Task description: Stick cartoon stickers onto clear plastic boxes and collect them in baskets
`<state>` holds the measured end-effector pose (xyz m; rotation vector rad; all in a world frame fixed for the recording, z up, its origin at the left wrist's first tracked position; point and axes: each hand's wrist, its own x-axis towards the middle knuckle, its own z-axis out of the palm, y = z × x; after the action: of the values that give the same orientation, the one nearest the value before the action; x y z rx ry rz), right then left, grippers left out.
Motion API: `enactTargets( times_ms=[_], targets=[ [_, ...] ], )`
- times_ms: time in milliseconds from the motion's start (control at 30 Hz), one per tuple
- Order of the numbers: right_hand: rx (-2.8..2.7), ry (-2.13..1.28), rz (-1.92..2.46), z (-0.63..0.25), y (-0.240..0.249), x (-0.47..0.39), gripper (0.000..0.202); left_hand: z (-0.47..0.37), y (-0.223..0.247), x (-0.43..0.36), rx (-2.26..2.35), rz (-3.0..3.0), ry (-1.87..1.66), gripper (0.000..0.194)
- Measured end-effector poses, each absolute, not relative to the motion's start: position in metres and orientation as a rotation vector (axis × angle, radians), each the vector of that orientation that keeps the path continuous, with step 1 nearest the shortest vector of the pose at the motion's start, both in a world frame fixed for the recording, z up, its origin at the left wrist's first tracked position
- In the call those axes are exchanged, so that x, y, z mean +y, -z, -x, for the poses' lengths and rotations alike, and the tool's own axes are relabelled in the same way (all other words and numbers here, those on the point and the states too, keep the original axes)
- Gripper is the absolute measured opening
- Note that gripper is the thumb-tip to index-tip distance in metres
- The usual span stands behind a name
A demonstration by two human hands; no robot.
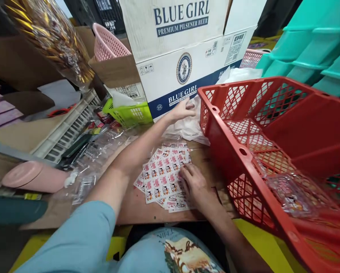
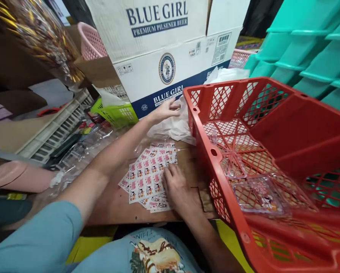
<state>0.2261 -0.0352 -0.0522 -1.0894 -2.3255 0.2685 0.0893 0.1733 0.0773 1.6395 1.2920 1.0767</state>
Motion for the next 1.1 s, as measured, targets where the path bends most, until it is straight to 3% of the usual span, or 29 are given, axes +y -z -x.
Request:
enactTargets(
  times_ms=[100,200,267,367,433,533,667,833,967,1100],
  targets=[
    [-2.476,-0.269,1.167,-0.222,0.051,-0.026,0.019,-0.039,-0.073,0.100,1.261,-1.720,-1.084,0.049],
    [-2.570,-0.323,1.141,-0.211,0.040,-0.012,0.015,0.010,-0.031,0.020,1.410,-1.805,-0.908,0.047],
    [-2.612,-0.383,1.063,-0.195,0.033,0.003,0.022,0.030,0.003,-0.019,1.650,-1.813,-0.769,0.059],
    [-2.711,-0.493,0.918,-0.163,0.029,0.023,0.063,0.040,0.037,-0.047,1.767,-1.734,-0.740,0.042],
    [-2.753,-0.552,0.861,-0.143,0.032,0.028,0.057,0.040,0.045,-0.052,1.712,-1.708,-0.793,0.024],
    [-2.732,-0.616,0.840,-0.129,0.038,0.026,0.028,0.044,0.045,-0.053,1.651,-1.651,-0.963,0.023],
    [-2.543,-0.670,0.916,-0.142,0.041,0.023,0.006,0.057,0.041,-0.054,1.611,-1.448,-1.246,0.044],
    [-2.179,-0.681,1.007,-0.165,0.033,0.018,0.026,0.052,0.026,-0.061,1.402,-1.185,-1.396,0.056],
    [-2.028,-0.680,0.936,-0.173,0.022,0.007,0.044,0.032,0.009,-0.074,1.240,-1.066,-1.369,0.046],
    [-1.944,-0.601,0.867,-0.179,0.009,-0.010,0.043,0.020,-0.006,-0.085,1.163,-0.995,-1.385,0.041]
  ],
)
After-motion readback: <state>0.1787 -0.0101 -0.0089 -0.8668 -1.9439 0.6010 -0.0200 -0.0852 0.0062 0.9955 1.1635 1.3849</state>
